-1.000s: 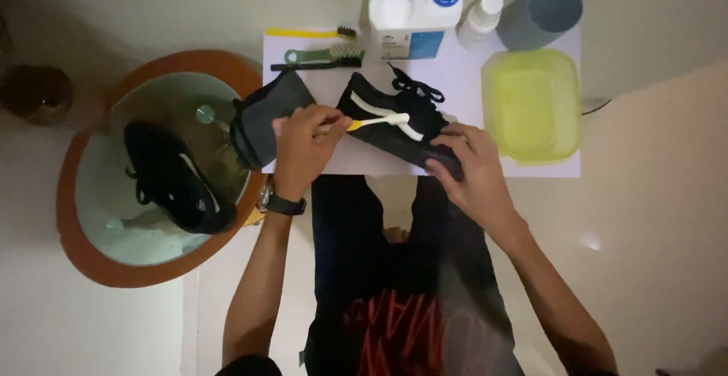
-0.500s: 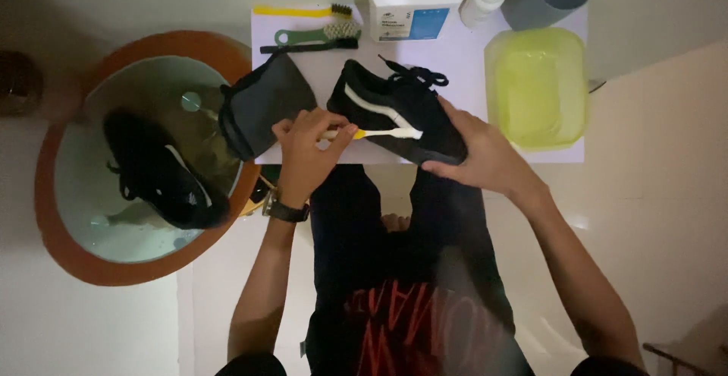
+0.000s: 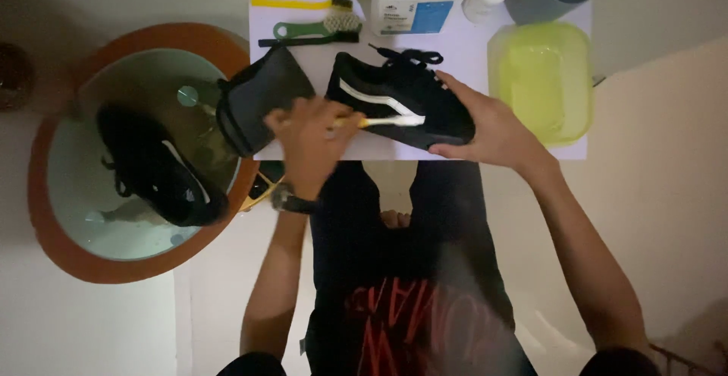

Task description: The person scrubs a black sneaker with a yellow toothbrush, focusing on the white side stripe and upper fabric. They hold the shoe with one hand and scrub with the other, occasionally dipping the brush into a yellow container of liquid.

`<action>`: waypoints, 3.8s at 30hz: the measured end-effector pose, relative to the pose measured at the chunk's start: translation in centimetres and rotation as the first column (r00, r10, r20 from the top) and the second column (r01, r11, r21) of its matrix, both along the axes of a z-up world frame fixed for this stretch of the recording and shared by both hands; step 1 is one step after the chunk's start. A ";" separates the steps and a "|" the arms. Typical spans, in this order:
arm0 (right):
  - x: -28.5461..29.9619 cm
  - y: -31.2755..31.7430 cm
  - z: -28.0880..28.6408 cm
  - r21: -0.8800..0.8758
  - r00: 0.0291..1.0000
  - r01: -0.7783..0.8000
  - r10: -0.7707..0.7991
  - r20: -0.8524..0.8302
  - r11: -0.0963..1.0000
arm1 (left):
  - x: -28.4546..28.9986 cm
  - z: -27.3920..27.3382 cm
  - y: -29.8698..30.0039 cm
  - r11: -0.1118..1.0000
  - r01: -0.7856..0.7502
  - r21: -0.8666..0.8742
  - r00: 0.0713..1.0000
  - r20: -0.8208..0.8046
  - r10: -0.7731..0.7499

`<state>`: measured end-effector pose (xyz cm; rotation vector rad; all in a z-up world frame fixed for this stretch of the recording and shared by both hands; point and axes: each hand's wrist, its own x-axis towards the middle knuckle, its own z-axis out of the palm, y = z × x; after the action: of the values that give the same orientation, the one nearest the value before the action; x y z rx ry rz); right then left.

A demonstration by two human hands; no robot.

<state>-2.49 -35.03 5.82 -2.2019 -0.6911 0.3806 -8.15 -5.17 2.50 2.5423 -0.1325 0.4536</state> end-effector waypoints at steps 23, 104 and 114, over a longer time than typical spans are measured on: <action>-0.7 0.2 0.1 0.034 0.998 0.055 -0.055 -0.012 0.998 | 0.5 3.9 0.8 0.994 0.105 0.030 0.990 0.091 -0.108; -1.5 1.9 -3.6 0.000 0.453 -0.047 0.021 0.891 0.999 | -1.0 -0.2 0.6 0.956 -0.165 0.241 0.971 0.207 0.116; -1.7 1.3 -4.4 0.067 0.445 -0.078 -0.025 0.895 0.995 | 0.2 -2.7 6.0 0.931 -0.252 0.264 0.956 0.219 0.197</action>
<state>-4.23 -33.77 1.39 -2.1772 -1.2592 -0.9263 -7.98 0.82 -0.24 2.8112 0.0285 0.8216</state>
